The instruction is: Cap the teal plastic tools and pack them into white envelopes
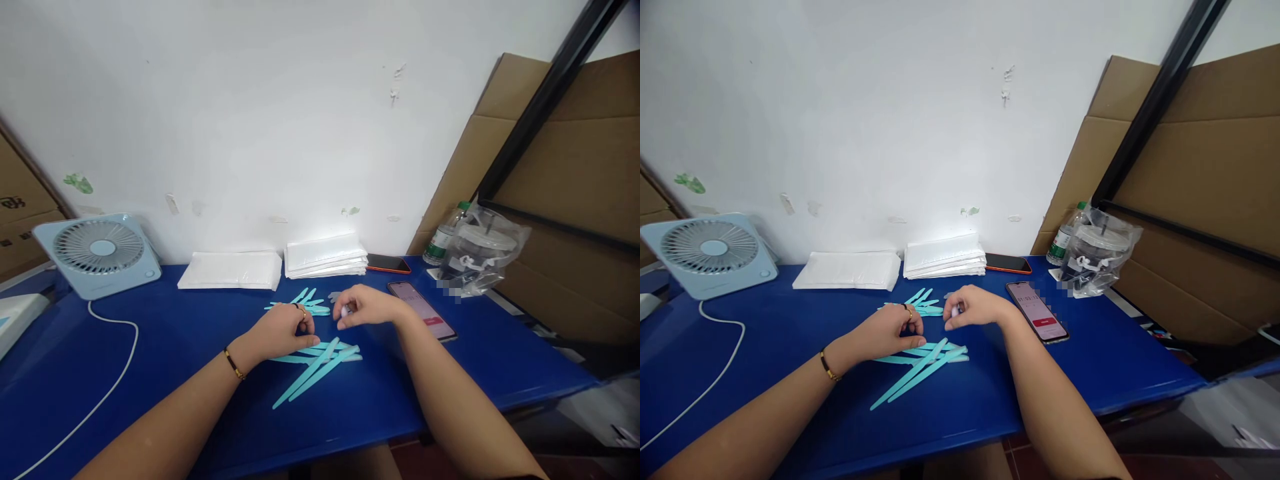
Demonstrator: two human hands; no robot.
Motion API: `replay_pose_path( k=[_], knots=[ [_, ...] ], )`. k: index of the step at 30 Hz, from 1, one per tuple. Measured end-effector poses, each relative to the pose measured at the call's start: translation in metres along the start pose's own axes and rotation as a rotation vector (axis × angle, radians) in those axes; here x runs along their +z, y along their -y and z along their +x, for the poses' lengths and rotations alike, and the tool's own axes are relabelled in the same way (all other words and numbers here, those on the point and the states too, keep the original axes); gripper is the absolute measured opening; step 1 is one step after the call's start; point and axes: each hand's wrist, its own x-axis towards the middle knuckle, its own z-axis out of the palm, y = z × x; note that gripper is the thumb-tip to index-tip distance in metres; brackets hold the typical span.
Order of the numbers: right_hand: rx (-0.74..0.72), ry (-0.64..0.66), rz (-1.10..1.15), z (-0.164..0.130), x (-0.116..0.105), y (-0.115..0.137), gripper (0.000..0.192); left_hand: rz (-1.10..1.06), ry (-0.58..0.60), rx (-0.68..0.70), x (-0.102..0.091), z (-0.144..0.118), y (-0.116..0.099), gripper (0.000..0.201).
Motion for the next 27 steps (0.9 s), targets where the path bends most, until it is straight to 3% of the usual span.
replay_pose_path(
  k=[3, 6, 11, 14, 18, 21, 23, 27],
  knots=[
    [-0.049, 0.195, -0.014, 0.005, 0.009, 0.007, 0.035, -0.017, -0.008, -0.035, 0.002, -0.001, -0.002, 0.025],
    [-0.044, 0.270, -0.020, 0.009, 0.014, 0.009, 0.032, -0.077, 0.016, -0.051, 0.001, -0.002, -0.003, 0.030],
    [-0.054, 0.027, 0.036, 0.007, 0.006, 0.003, 0.030, -0.036, 0.047, -0.078, 0.000, -0.001, -0.004, 0.034],
    [-0.007, -0.084, 0.042, 0.004, -0.001, -0.011, 0.028, 0.119, -0.039, -0.123, 0.001, 0.003, 0.003, 0.037],
    [0.163, -0.264, -0.020, 0.006, -0.007, -0.031, 0.021, 0.219, -0.170, -0.168, 0.002, 0.006, 0.017, 0.029],
    [0.203, -0.360, -0.117, 0.007, -0.008, -0.034, 0.019, 0.251, -0.276, -0.235, 0.006, 0.007, 0.027, 0.054],
    [0.182, -0.341, -0.094, 0.006, -0.008, -0.028, 0.021, 0.232, -0.265, -0.291, 0.010, 0.008, 0.032, 0.064],
    [0.069, -0.078, 0.000, -0.003, -0.008, -0.010, 0.028, 0.138, -0.168, -0.248, 0.013, 0.009, 0.037, 0.034]
  ],
)
